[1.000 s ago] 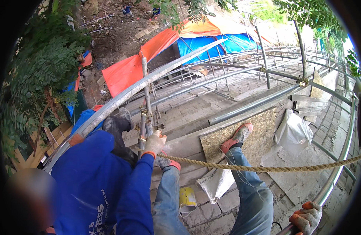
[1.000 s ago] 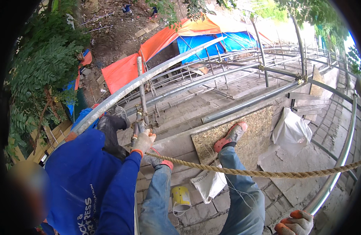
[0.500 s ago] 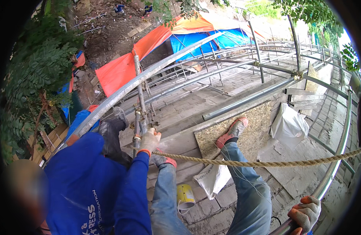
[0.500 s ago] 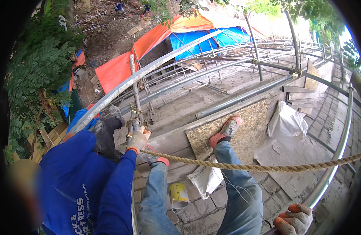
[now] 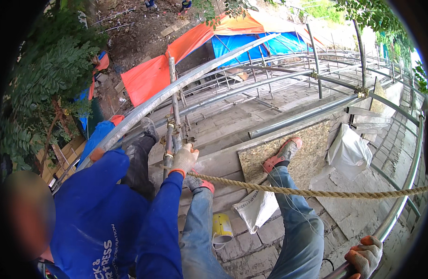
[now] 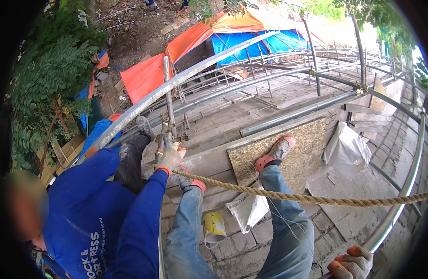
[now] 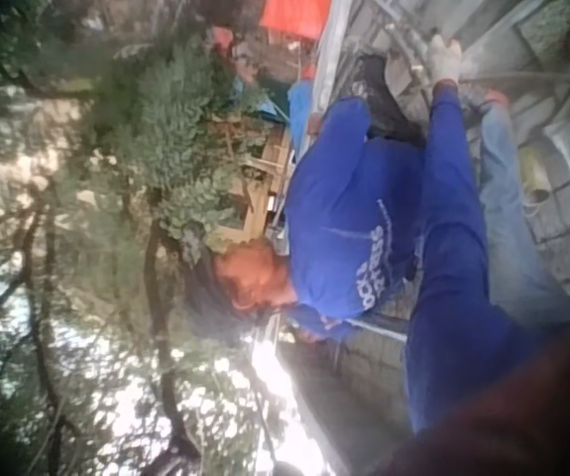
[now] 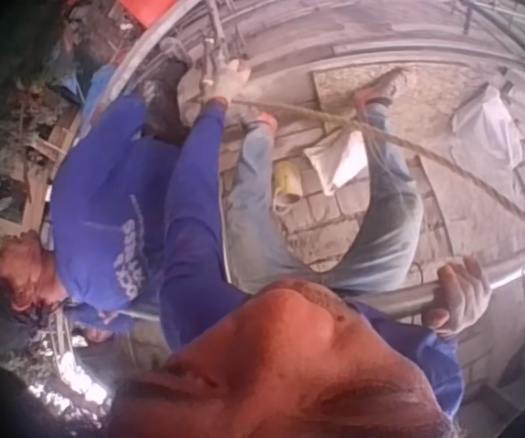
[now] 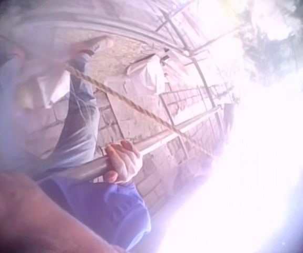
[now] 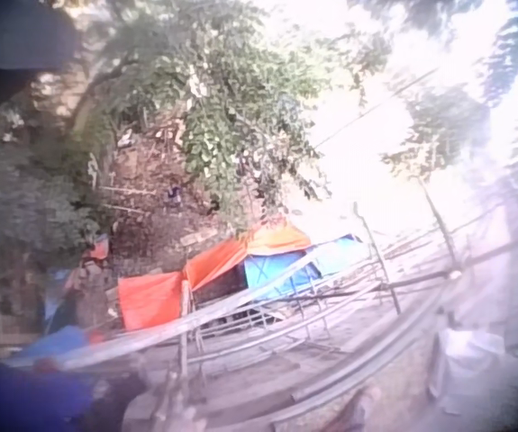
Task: The person lifts a long metal pipe and positions it horizontally onto a scaffolding structure. They secure the pipe by tying a rope around it and the vertical supports, then adjust the position of the pipe and the rope to ensure stability.
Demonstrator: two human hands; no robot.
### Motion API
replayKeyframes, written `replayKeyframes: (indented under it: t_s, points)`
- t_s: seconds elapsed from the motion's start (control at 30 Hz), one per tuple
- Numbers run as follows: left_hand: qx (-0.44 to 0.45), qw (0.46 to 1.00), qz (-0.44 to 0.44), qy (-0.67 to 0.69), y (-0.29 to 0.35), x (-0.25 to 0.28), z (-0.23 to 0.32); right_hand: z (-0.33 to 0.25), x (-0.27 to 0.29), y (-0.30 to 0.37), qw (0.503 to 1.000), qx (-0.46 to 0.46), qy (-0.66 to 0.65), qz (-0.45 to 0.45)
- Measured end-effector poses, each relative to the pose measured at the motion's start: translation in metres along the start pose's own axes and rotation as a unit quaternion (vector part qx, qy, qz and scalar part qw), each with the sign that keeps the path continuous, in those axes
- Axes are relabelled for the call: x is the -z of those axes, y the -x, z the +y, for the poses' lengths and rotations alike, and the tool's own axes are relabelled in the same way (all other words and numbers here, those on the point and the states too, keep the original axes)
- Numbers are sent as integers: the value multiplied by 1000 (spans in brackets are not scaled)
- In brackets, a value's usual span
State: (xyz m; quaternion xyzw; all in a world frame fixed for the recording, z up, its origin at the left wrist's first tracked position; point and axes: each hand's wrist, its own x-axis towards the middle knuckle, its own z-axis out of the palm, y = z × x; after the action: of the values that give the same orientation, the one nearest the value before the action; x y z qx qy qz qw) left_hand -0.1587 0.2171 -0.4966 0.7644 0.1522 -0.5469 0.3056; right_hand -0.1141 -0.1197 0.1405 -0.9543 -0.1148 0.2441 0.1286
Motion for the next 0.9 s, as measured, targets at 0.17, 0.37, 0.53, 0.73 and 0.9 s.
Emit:
replayKeyframes:
  t_s: [0.17, 0.37, 0.53, 0.73, 0.9]
  points:
    - [9, 1000, -10, -11, 6, 3, 6, 0, -2, 3, 1000, 3, 5, 9]
    - [1, 1000, -10, -13, 5, 4, 5, 1, 0, 2, 1000, 8, 8, 7]
    - [-29, 999, 22, -1, 0, -6, -6, 2, 1, 3, 1000, 6, 5, 5]
    - [-31, 999, 20, 1, 1, -5, -8, -2, 3, 4, 1000, -13, 6, -12]
    - [-37, 999, 6, -34, 5, 4, 5, 2, -1, 5, 1000, 0, -4, 9]
